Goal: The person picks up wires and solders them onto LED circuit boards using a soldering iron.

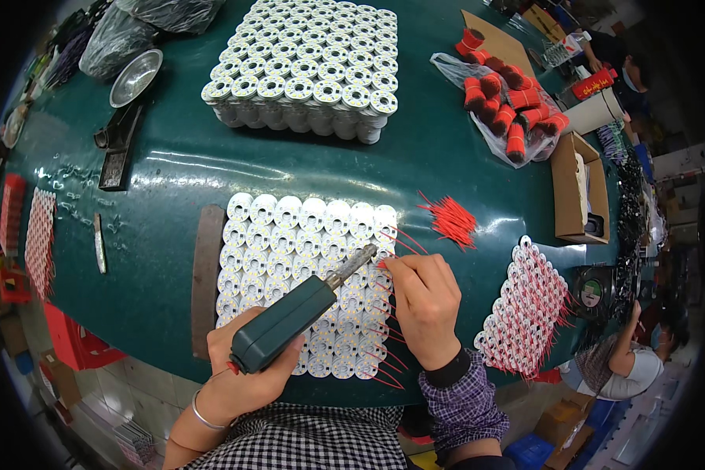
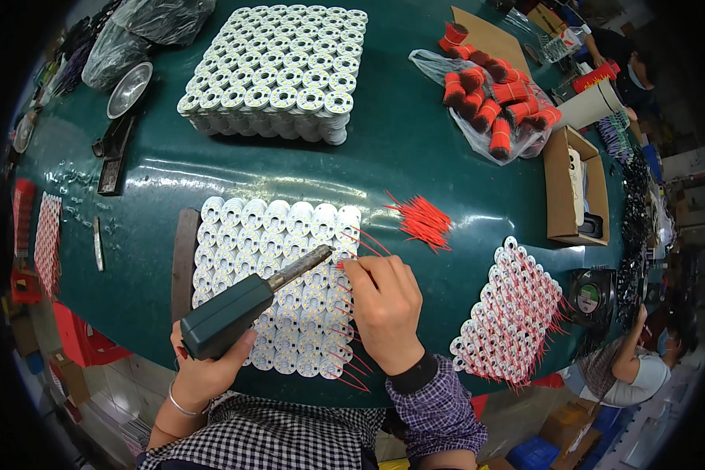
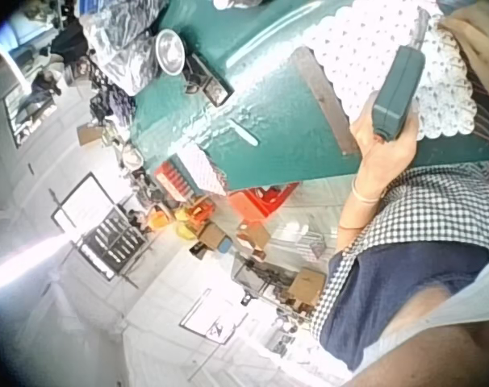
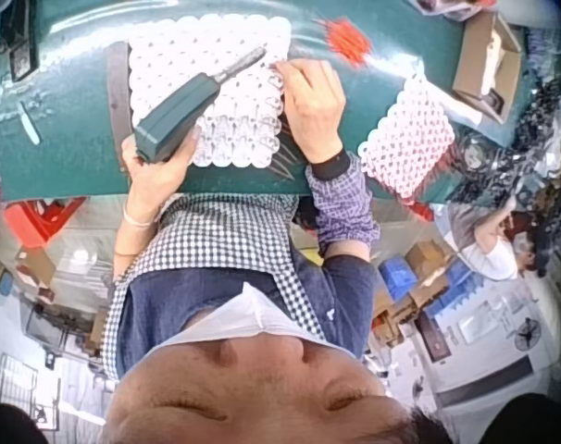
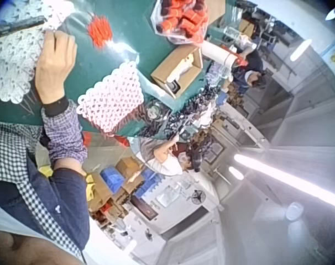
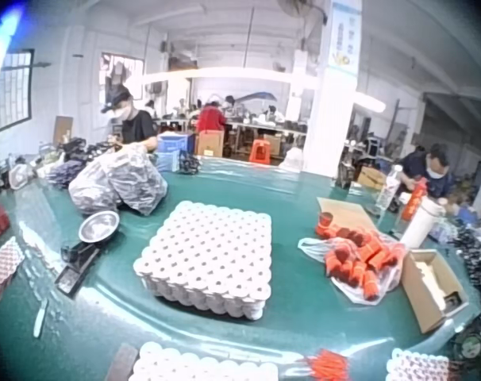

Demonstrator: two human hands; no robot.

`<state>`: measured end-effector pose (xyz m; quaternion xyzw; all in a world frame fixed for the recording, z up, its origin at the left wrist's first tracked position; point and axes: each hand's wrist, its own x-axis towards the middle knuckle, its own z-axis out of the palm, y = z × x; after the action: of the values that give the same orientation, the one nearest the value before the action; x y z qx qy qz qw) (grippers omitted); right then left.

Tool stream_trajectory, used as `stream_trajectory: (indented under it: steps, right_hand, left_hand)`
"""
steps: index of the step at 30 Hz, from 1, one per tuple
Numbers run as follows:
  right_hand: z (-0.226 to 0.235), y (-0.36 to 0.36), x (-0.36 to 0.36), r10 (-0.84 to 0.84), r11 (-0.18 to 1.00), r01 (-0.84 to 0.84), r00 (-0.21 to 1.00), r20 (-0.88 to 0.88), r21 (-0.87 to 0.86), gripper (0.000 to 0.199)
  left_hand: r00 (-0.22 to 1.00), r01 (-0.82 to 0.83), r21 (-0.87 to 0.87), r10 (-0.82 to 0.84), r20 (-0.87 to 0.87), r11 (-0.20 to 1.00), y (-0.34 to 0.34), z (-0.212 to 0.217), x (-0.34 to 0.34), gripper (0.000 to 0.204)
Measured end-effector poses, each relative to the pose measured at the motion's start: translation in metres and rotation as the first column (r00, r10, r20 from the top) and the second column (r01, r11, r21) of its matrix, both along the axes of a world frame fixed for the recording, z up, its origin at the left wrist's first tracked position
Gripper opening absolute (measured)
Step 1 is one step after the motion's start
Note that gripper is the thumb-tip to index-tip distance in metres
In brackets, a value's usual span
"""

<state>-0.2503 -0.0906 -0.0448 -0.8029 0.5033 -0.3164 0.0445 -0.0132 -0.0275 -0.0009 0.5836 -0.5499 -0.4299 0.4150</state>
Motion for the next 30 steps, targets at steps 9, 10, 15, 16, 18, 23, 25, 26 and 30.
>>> stream_trajectory:
  steps: [9, 10, 15, 16, 18, 23, 25, 26, 30]
  right_hand:
    - [0.0014, -0.0023, 0.0022, -0.015, 1.0, 0.015, 1.0, -0.001, 0.019, 0.023]
    - [0.0017, -0.0024, 0.0021, -0.013, 1.0, 0.013, 1.0, -0.009, 0.017, 0.023]
    - [0.0003, -0.0023, 0.0016, -0.017, 1.0, 0.017, 1.0, -0.016, 0.016, 0.024]
    - [0.0003, -0.0022, 0.0004, -0.007, 1.0, 0.008, 1.0, -0.03, 0.016, 0.025]
    - [0.001, -0.0021, 0.0003, 0.003, 1.0, -0.003, 0.999, -0.043, 0.017, 0.026]
    - [0.0034, -0.0029, 0.0031, 0.005, 1.0, -0.004, 0.998, -0.058, 0.023, 0.025]
    - [0.0019, -0.0023, 0.0023, 0.0, 1.0, 0.001, 0.998, -0.058, 0.024, 0.024]
    - [0.0015, -0.0022, 0.0021, -0.003, 1.0, 0.004, 0.998, -0.056, 0.024, 0.024]
    - [0.0064, -0.0027, 0.0034, -0.02, 0.999, 0.022, 0.998, -0.058, 0.036, 0.024]
  left_hand:
    - [0.999, 0.026, 0.003, -0.026, 0.018, 1.0, -0.0001, -0.0049, -0.0002, 0.014]
    - [0.999, 0.03, 0.003, -0.03, 0.022, 1.0, 0.0003, -0.006, 0.0002, 0.014]
    - [0.998, 0.037, -0.01, -0.037, 0.043, 0.999, -0.0005, -0.0057, 0.0, 0.014]
    - [0.997, 0.043, 0.002, -0.043, 0.056, 0.999, -0.0006, -0.0053, 0.0001, 0.013]
    - [0.996, 0.048, 0.014, -0.049, 0.071, 0.999, -0.0007, -0.005, 0.0018, 0.012]
    - [0.993, 0.059, 0.005, -0.059, 0.103, 0.998, 0.0003, -0.0065, 0.0054, 0.011]
    - [0.996, 0.037, -0.033, -0.035, 0.083, 0.999, -0.0004, -0.0055, 0.0027, 0.012]
    - [0.998, 0.013, -0.071, -0.008, 0.062, 0.997, -0.0007, -0.0048, 0.0019, 0.014]
    - [0.998, -0.005, -0.135, 0.013, 0.058, 0.991, -0.0007, -0.0016, 0.0053, 0.019]
